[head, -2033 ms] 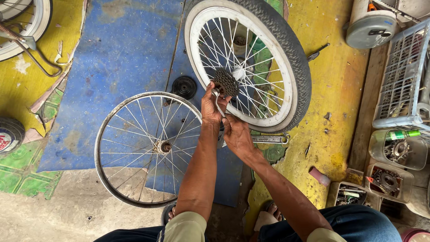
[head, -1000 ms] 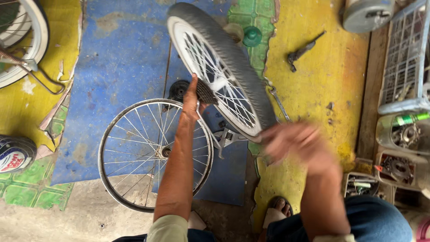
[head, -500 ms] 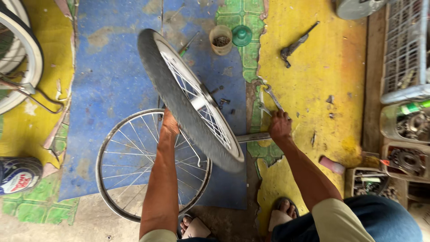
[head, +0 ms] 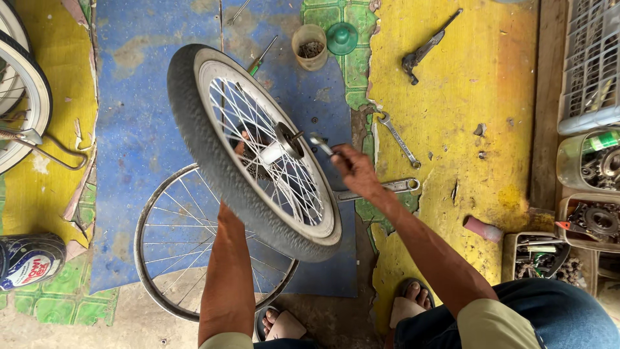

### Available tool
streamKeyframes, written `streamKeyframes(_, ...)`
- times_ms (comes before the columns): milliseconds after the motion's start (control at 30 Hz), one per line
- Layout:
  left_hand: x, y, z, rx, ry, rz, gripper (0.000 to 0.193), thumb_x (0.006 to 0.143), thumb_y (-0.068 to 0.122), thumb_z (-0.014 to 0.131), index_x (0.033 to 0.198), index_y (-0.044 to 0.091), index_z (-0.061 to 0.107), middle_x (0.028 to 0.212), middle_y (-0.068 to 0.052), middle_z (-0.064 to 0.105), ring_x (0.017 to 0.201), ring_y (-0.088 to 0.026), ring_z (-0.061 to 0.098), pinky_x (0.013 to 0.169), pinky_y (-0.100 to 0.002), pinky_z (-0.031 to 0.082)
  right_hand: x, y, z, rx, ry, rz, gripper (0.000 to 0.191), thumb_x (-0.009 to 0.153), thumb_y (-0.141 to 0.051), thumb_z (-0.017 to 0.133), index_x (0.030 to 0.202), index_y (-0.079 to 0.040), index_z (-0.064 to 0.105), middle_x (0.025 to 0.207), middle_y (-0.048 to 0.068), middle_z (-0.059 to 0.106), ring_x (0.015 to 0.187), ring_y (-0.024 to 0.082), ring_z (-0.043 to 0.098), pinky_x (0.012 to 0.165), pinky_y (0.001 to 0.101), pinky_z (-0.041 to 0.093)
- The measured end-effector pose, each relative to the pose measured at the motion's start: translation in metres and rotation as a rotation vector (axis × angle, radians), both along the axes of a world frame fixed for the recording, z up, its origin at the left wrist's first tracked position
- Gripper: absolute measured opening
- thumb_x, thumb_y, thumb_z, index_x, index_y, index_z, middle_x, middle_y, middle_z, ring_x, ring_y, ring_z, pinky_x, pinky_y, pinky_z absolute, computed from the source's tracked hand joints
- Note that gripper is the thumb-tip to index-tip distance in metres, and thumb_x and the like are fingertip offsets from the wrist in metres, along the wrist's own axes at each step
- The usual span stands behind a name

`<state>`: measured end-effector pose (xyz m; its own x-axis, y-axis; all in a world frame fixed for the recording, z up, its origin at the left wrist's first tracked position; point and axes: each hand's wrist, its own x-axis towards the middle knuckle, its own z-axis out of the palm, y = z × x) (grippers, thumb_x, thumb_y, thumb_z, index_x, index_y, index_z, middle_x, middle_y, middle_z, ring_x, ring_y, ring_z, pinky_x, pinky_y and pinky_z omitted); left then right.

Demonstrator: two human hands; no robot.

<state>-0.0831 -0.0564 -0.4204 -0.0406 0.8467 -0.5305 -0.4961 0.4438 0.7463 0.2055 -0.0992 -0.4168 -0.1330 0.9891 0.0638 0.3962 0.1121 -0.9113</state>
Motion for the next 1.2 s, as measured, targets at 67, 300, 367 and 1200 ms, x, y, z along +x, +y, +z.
streamKeyframes(67,-0.002,-0.002,-0.004,0.000,-0.004,0.003,0.033,0.099,0.036,0.063,0.115,0.007,0.066,0.099,-0.008,0.070,0.083,-0.023,0.068,0.067,-0.040,0.059,-0.012,-0.006,0.004,-0.025,0.120,0.061,0.018,0.106,-0.019,0.060,0.116,-0.007,0.068,0.076,0.003,0.064,0.055,0.007,0.051,0.044,0.0237,0.044)
streamKeyframes(300,-0.001,0.001,-0.015,0.004,-0.008,-0.010,0.034,0.099,0.037,0.063,0.115,0.007,0.067,0.098,-0.008,0.070,0.081,-0.022,0.067,0.065,-0.039,0.057,-0.025,-0.005,0.003,0.019,0.258,0.116,0.023,0.105,-0.018,0.062,0.123,-0.004,0.065,0.085,-0.002,0.063,0.065,0.003,0.049,0.055,0.0222,0.042)
streamKeyframes(367,0.002,0.003,-0.015,0.004,-0.011,-0.014,0.035,0.099,0.037,0.063,0.115,0.007,0.067,0.098,-0.007,0.070,0.081,-0.022,0.067,0.064,-0.039,0.057,-0.023,0.002,0.001,0.016,0.282,0.141,0.024,0.105,-0.019,0.063,0.124,-0.005,0.065,0.087,-0.003,0.064,0.067,0.003,0.048,0.056,0.0218,0.042)
streamKeyframes(1200,0.005,0.011,-0.009,0.000,-0.005,-0.037,0.039,0.099,0.042,0.062,0.113,0.007,0.069,0.095,-0.005,0.070,0.075,-0.019,0.065,0.058,-0.035,0.051,-0.023,0.016,-0.001,-0.066,0.398,0.222,0.031,0.105,-0.023,0.061,0.129,-0.004,0.063,0.099,0.000,0.068,0.085,0.004,0.064,0.074,0.0216,0.056)
